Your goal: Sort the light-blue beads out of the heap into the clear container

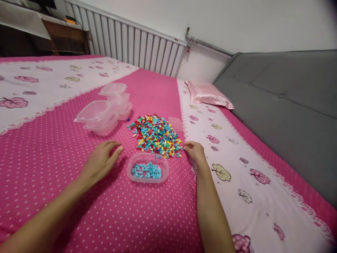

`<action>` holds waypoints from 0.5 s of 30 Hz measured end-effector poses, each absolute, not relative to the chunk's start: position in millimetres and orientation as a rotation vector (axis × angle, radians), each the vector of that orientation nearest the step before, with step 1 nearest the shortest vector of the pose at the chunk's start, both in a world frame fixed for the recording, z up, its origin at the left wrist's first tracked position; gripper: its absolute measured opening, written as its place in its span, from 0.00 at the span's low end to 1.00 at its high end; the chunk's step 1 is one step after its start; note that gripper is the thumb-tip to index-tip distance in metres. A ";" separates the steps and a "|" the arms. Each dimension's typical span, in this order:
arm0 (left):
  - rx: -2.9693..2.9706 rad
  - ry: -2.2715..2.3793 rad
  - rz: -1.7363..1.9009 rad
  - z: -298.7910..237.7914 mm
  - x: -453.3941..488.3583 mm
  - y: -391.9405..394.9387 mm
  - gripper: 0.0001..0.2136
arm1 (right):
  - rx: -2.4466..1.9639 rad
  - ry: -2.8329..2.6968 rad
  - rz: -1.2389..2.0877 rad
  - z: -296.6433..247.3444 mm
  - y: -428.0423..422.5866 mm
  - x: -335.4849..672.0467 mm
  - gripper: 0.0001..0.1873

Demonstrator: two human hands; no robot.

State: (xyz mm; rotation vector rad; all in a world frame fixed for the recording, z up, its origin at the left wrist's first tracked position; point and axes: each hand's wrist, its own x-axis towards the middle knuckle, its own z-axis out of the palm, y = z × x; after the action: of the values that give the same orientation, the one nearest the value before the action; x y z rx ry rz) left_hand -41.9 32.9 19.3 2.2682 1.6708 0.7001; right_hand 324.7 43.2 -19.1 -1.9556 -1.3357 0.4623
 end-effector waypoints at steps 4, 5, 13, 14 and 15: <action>2.454 2.006 0.204 -5.9 -42.7 33.2 0.31 | -1.968 -1.382 0.548 -21.4 44.1 319.9 0.13; 2.471 2.037 0.124 -10.1 -41.9 31.9 0.31 | -1.974 -1.391 0.551 -22.0 44.5 319.3 0.13; 2.543 2.048 0.116 -12.9 -37.6 25.1 0.29 | -1.958 -1.398 0.480 -29.9 46.6 319.4 0.07; 2.544 2.046 0.120 -13.2 -38.0 25.2 0.29 | -1.945 -1.392 0.478 -31.0 46.8 319.6 0.06; 2.543 2.048 0.119 -13.7 -38.2 25.4 0.29 | -1.920 -1.377 0.483 -32.0 47.3 319.6 0.05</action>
State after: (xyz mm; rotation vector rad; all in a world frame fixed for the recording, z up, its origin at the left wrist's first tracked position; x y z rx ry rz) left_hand -38.2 25.4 -13.7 2.5431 2.0484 0.1191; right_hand 319.6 47.3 -32.0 -1.9200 -1.3774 0.4831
